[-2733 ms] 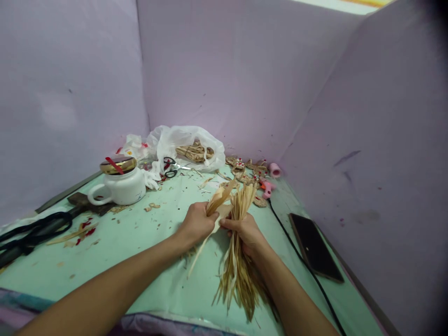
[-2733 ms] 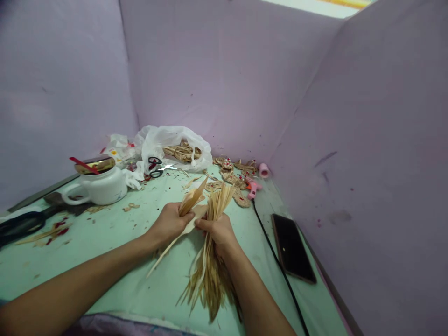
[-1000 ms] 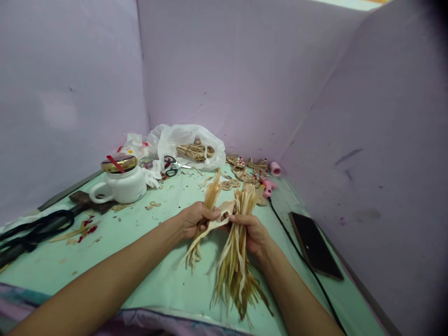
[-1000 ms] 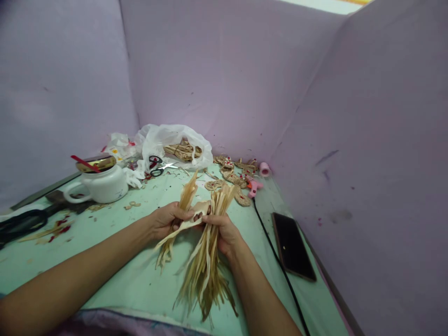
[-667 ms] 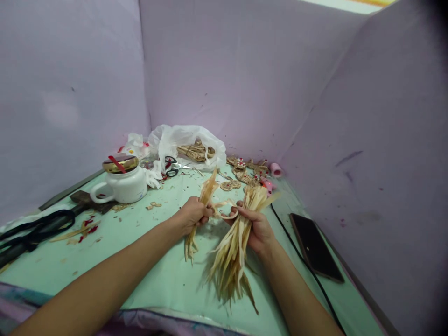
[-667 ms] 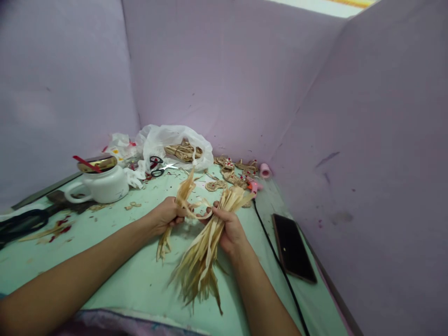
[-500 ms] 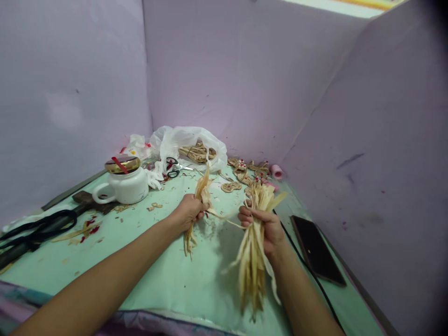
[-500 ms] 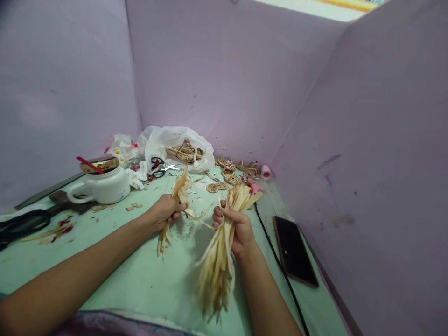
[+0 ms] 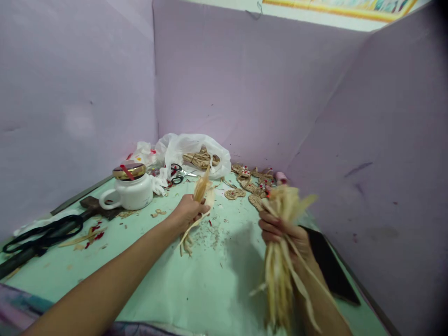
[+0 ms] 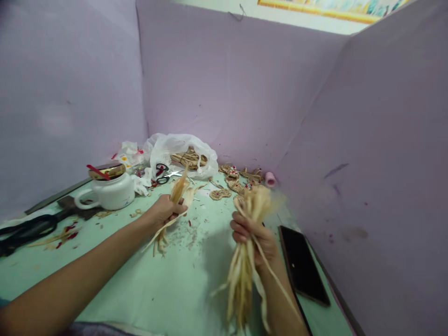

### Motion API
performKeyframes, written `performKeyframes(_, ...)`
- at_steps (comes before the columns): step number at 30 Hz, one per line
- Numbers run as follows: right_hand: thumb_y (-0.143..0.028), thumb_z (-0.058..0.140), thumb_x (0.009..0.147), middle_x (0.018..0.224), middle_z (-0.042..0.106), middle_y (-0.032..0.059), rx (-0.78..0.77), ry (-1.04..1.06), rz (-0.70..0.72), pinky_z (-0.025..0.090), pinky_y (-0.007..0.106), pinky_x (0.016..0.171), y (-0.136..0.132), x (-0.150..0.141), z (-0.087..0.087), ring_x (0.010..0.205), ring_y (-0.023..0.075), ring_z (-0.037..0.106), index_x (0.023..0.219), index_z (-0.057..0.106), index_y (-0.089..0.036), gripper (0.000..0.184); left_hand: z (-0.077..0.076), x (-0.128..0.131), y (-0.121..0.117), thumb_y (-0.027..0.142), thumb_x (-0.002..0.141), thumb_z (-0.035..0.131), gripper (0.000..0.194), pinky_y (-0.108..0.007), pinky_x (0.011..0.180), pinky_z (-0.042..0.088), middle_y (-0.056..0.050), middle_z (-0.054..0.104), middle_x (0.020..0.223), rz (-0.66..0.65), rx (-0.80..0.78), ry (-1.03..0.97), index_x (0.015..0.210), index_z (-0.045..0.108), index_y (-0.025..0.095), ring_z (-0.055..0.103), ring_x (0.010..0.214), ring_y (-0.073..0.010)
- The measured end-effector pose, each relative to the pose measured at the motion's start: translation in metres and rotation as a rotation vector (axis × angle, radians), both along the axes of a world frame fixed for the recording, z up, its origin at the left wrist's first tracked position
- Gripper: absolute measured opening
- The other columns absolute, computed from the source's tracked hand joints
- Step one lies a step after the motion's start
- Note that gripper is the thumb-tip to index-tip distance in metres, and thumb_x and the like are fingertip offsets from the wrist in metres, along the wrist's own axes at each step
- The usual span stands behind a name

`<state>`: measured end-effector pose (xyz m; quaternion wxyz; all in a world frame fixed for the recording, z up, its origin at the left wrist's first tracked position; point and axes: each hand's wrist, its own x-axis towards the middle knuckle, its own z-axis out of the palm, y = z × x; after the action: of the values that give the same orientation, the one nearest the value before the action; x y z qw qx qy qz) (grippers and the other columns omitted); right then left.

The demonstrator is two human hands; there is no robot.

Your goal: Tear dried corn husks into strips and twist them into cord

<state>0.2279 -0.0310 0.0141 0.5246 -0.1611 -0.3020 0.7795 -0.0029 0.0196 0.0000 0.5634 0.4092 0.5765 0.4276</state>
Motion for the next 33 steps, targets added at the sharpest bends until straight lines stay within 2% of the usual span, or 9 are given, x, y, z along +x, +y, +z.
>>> performKeyframes(2, -0.008, 0.068, 0.057, 0.053, 0.047, -0.0074, -0.156, -0.164, -0.108, 0.041, 0.011, 0.041, 0.005, -0.018, -0.010, 0.044, 0.0025, 0.043, 0.087, 0.057, -0.017, 0.033, 0.006, 0.010, -0.014, 0.011, 0.053, 0.061, 0.022, -0.017, 0.033, 0.019, 0.009, 0.033, 0.038, -0.066, 0.037, 0.023, 0.061, 0.041, 0.018, 0.027, 0.032, -0.0035)
performKeyframes(5, -0.013, 0.072, 0.055, 0.049, 0.048, -0.0063, -0.280, -0.353, -0.149, 0.045, 0.016, 0.043, 0.008, -0.043, -0.026, 0.042, 0.0046, 0.045, 0.079, 0.060, -0.014, 0.026, 0.010, 0.022, -0.031, 0.013, 0.053, 0.060, 0.018, -0.017, 0.034, 0.021, 0.008, 0.035, 0.039, -0.153, 0.074, 0.074, 0.057, 0.042, 0.017, 0.029, 0.033, -0.0038)
performKeyframes(7, -0.017, 0.075, 0.053, 0.050, 0.053, -0.0047, -0.252, -0.412, -0.204, 0.045, 0.018, 0.044, 0.006, -0.053, -0.032, 0.044, 0.0064, 0.049, 0.072, 0.059, -0.014, 0.025, 0.009, 0.027, -0.038, 0.015, 0.054, 0.059, 0.016, -0.018, 0.035, 0.023, 0.008, 0.035, 0.039, -0.207, 0.112, 0.105, 0.054, 0.043, 0.016, 0.030, 0.034, -0.0040)
performKeyframes(11, -0.023, 0.076, 0.049, 0.067, 0.064, 0.0022, -0.136, -0.554, -0.204, 0.044, 0.020, 0.048, 0.001, -0.059, -0.033, 0.055, 0.0113, 0.057, 0.075, 0.063, -0.012, 0.031, 0.003, 0.032, -0.041, 0.016, 0.052, 0.059, 0.017, -0.018, 0.036, 0.024, 0.007, 0.034, 0.040, -0.265, 0.183, 0.143, 0.050, 0.042, 0.016, 0.030, 0.036, -0.0039)
performKeyframes(16, -0.020, 0.072, 0.052, 0.067, 0.065, 0.0055, -0.065, -0.694, -0.267, 0.044, 0.023, 0.051, 0.001, -0.060, -0.032, 0.056, 0.0133, 0.057, 0.074, 0.065, -0.009, 0.026, 0.003, 0.032, -0.040, 0.012, 0.052, 0.053, 0.007, -0.019, 0.036, 0.022, 0.006, 0.037, 0.039, -0.271, 0.116, 0.138, 0.051, 0.047, 0.015, 0.030, 0.035, -0.0052)
performKeyframes(19, -0.017, 0.071, 0.051, 0.065, 0.064, 0.0042, -0.046, -0.751, -0.309, 0.044, 0.023, 0.050, 0.001, -0.062, -0.032, 0.054, 0.0134, 0.056, 0.072, 0.064, -0.010, 0.024, 0.003, 0.032, -0.040, 0.009, 0.051, 0.052, 0.011, -0.019, 0.039, 0.023, 0.007, 0.034, 0.038, -0.283, 0.157, 0.156, 0.046, 0.045, 0.015, 0.030, 0.038, -0.0047)
performKeyframes(27, -0.017, 0.070, 0.050, 0.051, 0.056, 0.0006, -0.019, -0.812, -0.432, 0.041, 0.023, 0.044, 0.001, -0.067, -0.032, 0.045, 0.0114, 0.048, 0.058, 0.060, -0.011, 0.015, -0.010, 0.034, -0.037, 0.010, 0.053, 0.056, 0.012, -0.019, 0.043, 0.027, 0.004, 0.040, 0.042, -0.186, 0.227, 0.198, 0.044, 0.049, 0.015, 0.036, 0.043, -0.0070)
performKeyframes(33, -0.016, 0.064, 0.053, 0.053, 0.057, 0.0005, 0.000, -0.836, -0.489, 0.042, 0.025, 0.045, 0.000, -0.073, -0.032, 0.048, 0.0129, 0.050, 0.061, 0.060, -0.011, 0.010, -0.023, 0.038, -0.036, 0.011, 0.056, 0.055, 0.009, -0.018, 0.046, 0.032, 0.004, 0.044, 0.046, -0.140, 0.305, 0.167, 0.048, 0.051, 0.014, 0.040, 0.050, -0.0086)
